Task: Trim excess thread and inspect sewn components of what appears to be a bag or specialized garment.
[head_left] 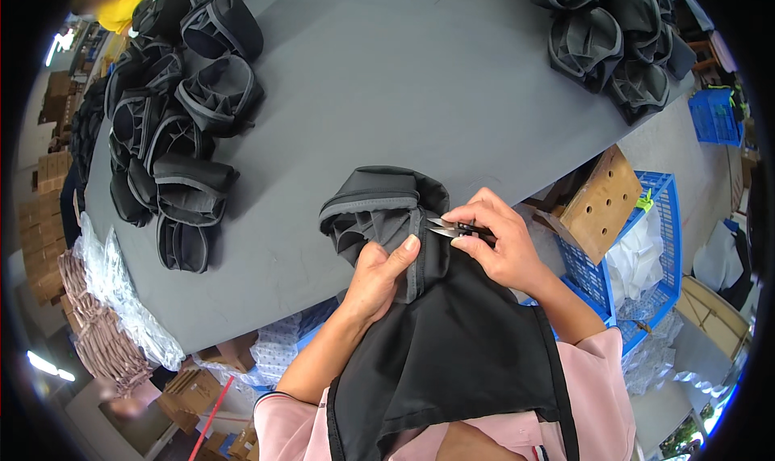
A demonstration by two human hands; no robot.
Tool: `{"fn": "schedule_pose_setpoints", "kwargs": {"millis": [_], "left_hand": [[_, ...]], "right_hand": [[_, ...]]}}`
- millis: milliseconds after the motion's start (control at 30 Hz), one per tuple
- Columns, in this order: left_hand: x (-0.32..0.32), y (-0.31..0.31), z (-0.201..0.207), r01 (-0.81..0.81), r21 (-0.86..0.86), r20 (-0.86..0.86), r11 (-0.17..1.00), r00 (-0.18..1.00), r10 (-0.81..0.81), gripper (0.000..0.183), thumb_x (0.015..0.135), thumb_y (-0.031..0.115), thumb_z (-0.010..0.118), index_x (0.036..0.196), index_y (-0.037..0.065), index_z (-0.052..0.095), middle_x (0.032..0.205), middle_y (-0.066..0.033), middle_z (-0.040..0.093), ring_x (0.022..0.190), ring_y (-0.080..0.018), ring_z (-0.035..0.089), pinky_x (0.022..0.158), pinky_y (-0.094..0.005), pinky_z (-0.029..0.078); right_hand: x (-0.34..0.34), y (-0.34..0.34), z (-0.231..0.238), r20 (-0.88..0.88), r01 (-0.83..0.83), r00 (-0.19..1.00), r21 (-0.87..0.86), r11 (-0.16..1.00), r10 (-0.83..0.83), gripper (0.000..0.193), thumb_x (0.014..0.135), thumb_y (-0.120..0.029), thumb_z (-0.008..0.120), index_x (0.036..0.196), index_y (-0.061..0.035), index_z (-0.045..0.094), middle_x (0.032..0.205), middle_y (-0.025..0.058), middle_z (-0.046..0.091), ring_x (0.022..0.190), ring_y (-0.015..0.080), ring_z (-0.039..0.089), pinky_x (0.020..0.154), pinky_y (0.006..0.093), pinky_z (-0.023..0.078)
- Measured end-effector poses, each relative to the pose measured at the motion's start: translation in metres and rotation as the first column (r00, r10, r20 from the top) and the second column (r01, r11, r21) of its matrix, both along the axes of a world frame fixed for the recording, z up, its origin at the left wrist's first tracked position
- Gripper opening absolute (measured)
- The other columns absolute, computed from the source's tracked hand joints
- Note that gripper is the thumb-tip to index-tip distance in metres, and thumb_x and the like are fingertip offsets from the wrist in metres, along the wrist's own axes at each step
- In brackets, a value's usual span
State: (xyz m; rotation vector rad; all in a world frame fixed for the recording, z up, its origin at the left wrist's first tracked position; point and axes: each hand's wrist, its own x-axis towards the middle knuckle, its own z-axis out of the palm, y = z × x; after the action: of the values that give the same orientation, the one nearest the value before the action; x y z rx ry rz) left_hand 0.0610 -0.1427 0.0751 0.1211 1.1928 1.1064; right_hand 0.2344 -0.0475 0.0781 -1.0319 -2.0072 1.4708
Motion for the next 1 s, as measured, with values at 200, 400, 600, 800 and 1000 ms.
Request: {"fn": "schedule_pose_setpoints", "kwargs": {"millis": [200, 400, 600, 800, 1000], "left_hand": [[0.002, -0.001, -0.002, 0.065, 0.0, -0.071, 0.998, 0.995, -0.064, 0.03, 0.087, 0.026, 0.063, 0.07, 0.002, 0.057, 0.07, 0.0009, 0.054, 0.065, -0.0034, 0.046, 0.055, -0.0202, 0.038], [0.004, 0.006, 0.005, 0.011, -0.033, -0.069, 0.999, 0.998, -0.014, 0.029, 0.087, 0.026, 0.063, 0.091, -0.002, 0.054, 0.088, -0.0045, 0.057, 0.079, -0.0096, 0.051, 0.068, -0.0258, 0.042], [-0.007, -0.002, -0.013, 0.115, -0.012, -0.091, 0.993, 0.989, -0.116, 0.041, 0.088, 0.024, 0.061, 0.116, -0.005, 0.051, 0.108, -0.0104, 0.06, 0.097, -0.0161, 0.059, 0.085, -0.0305, 0.048], [0.0, -0.003, -0.023, 0.043, 0.065, -0.173, 0.997, 0.984, -0.031, 0.045, 0.084, 0.033, 0.067, 0.052, 0.011, 0.043, 0.055, 0.0077, 0.038, 0.05, -0.0021, 0.028, 0.04, -0.0237, 0.02], [0.001, 0.0, -0.025, 0.084, 0.089, -0.22, 0.993, 0.974, -0.063, 0.051, 0.084, 0.034, 0.066, 0.05, 0.014, 0.034, 0.053, 0.0089, 0.033, 0.048, -0.0023, 0.024, 0.038, -0.025, 0.016]], "right_hand": [[-0.006, 0.001, 0.002, -0.001, -0.014, 1.0, 0.1, 0.995, 0.014, 0.023, 0.072, -0.01, 0.068, 0.094, -0.0081, 0.063, 0.079, 0.0043, 0.05, 0.061, 0.019, 0.053, 0.054, 0.0298, 0.042], [-0.003, 0.004, 0.004, 0.084, -0.062, 0.996, 0.428, 0.901, 0.028, 0.023, 0.07, -0.007, 0.069, 0.093, -0.0091, 0.064, 0.075, 0.0038, 0.052, 0.058, 0.0184, 0.052, 0.052, 0.029, 0.042], [-0.01, 0.002, 0.01, 0.047, 0.029, 0.998, 0.25, 0.968, -0.042, 0.023, 0.07, -0.006, 0.069, 0.091, -0.0084, 0.063, 0.075, 0.0033, 0.052, 0.057, 0.0185, 0.054, 0.052, 0.0296, 0.043], [-0.016, 0.009, 0.015, 0.13, -0.068, 0.991, 0.316, 0.946, 0.028, 0.021, 0.069, -0.008, 0.07, 0.089, -0.0084, 0.063, 0.077, 0.0033, 0.052, 0.057, 0.0192, 0.054, 0.052, 0.0299, 0.043], [-0.014, 0.011, 0.018, 0.177, -0.12, 0.983, 0.408, 0.905, 0.05, 0.019, 0.07, -0.008, 0.07, 0.088, -0.0086, 0.063, 0.076, 0.0029, 0.052, 0.058, 0.0196, 0.055, 0.052, 0.0305, 0.043]]}}
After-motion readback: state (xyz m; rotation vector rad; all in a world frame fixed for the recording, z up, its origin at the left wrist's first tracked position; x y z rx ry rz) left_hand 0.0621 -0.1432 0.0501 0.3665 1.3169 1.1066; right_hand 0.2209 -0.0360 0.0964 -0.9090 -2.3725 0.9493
